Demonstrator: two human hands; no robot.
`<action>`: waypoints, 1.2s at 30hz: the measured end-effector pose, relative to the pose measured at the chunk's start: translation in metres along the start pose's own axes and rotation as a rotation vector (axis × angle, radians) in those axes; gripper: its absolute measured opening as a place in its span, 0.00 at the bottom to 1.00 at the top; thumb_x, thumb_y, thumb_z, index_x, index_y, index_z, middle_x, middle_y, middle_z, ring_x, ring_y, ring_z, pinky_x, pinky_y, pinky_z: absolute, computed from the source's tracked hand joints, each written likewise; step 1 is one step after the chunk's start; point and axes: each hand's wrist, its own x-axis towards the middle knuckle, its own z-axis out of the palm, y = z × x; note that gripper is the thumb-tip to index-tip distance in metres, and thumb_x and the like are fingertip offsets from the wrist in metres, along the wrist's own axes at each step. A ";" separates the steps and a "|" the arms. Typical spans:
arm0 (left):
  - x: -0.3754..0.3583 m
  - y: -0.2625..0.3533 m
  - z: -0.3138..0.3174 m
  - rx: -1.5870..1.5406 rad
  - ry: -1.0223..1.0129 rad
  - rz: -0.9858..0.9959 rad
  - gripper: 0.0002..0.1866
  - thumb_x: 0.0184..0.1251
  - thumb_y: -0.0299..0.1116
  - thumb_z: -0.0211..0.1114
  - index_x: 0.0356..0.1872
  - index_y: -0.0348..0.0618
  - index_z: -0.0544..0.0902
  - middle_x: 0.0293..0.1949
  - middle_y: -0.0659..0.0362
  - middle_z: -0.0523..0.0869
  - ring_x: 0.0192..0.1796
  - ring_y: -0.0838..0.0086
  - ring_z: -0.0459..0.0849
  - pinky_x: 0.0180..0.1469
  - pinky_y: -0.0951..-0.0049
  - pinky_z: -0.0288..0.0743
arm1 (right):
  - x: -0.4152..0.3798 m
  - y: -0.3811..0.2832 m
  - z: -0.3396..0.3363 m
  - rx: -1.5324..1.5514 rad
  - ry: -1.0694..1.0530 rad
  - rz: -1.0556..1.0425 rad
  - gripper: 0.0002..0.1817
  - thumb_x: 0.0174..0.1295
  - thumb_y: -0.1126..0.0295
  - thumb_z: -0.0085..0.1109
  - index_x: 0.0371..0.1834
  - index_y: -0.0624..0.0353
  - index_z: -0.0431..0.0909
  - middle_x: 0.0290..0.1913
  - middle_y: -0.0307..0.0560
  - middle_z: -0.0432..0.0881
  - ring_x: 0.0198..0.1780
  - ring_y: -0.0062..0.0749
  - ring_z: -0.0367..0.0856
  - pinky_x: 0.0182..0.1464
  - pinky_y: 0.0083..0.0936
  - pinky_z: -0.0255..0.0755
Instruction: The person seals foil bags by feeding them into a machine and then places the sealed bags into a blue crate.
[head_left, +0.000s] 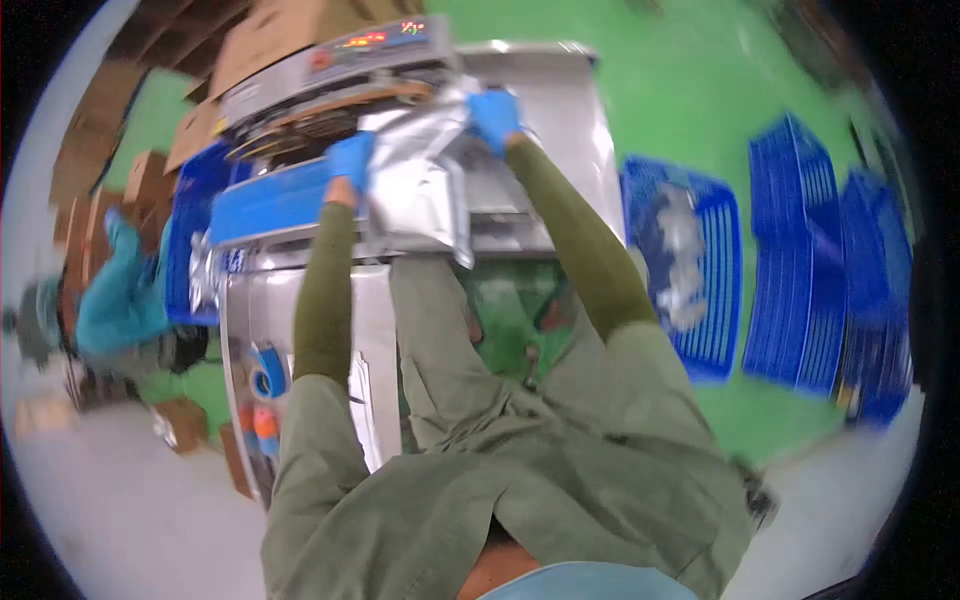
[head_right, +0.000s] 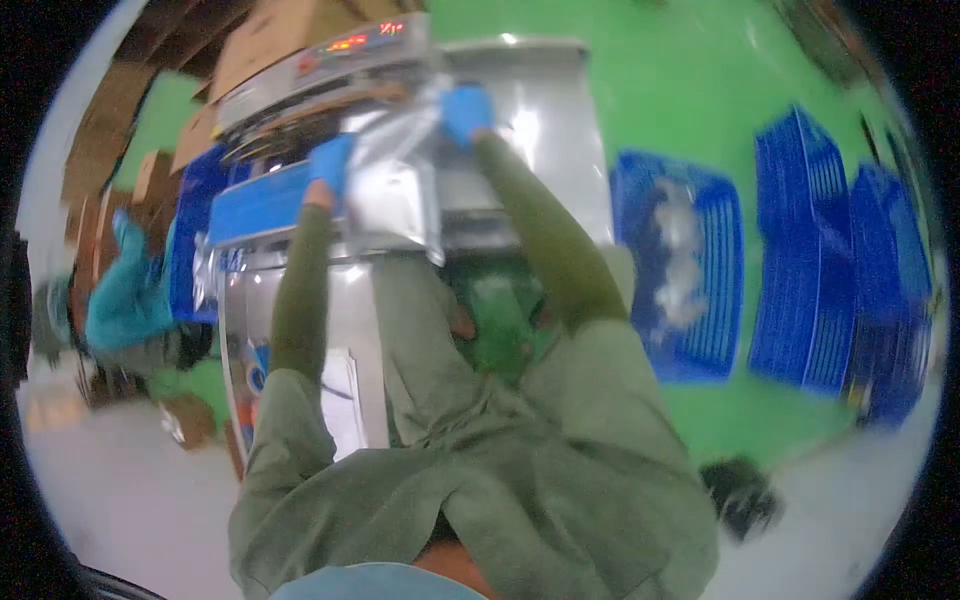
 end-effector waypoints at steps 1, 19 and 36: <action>-0.012 -0.019 0.004 -0.084 -0.049 0.020 0.18 0.69 0.39 0.53 0.47 0.34 0.82 0.38 0.51 0.86 0.39 0.64 0.83 0.46 0.65 0.76 | 0.012 0.012 0.032 -0.001 0.035 -0.054 0.10 0.46 0.62 0.67 0.33 0.46 0.83 0.28 0.50 0.83 0.31 0.44 0.84 0.32 0.41 0.76; -0.422 -0.069 -0.033 -0.837 0.107 -1.099 0.23 0.71 0.43 0.55 0.53 0.30 0.78 0.50 0.49 0.82 0.49 0.60 0.81 0.53 0.63 0.73 | -0.624 0.238 0.025 -0.260 -0.369 1.236 0.15 0.52 0.56 0.60 0.36 0.54 0.85 0.34 0.58 0.84 0.36 0.55 0.83 0.45 0.47 0.76; -0.160 0.300 -0.177 -0.912 0.387 0.334 0.33 0.49 0.34 0.75 0.59 0.37 0.74 0.59 0.49 0.77 0.61 0.57 0.74 0.64 0.63 0.68 | -0.202 -0.046 -0.320 -0.291 0.029 -0.308 0.10 0.52 0.63 0.59 0.22 0.56 0.74 0.20 0.46 0.76 0.18 0.44 0.76 0.20 0.36 0.68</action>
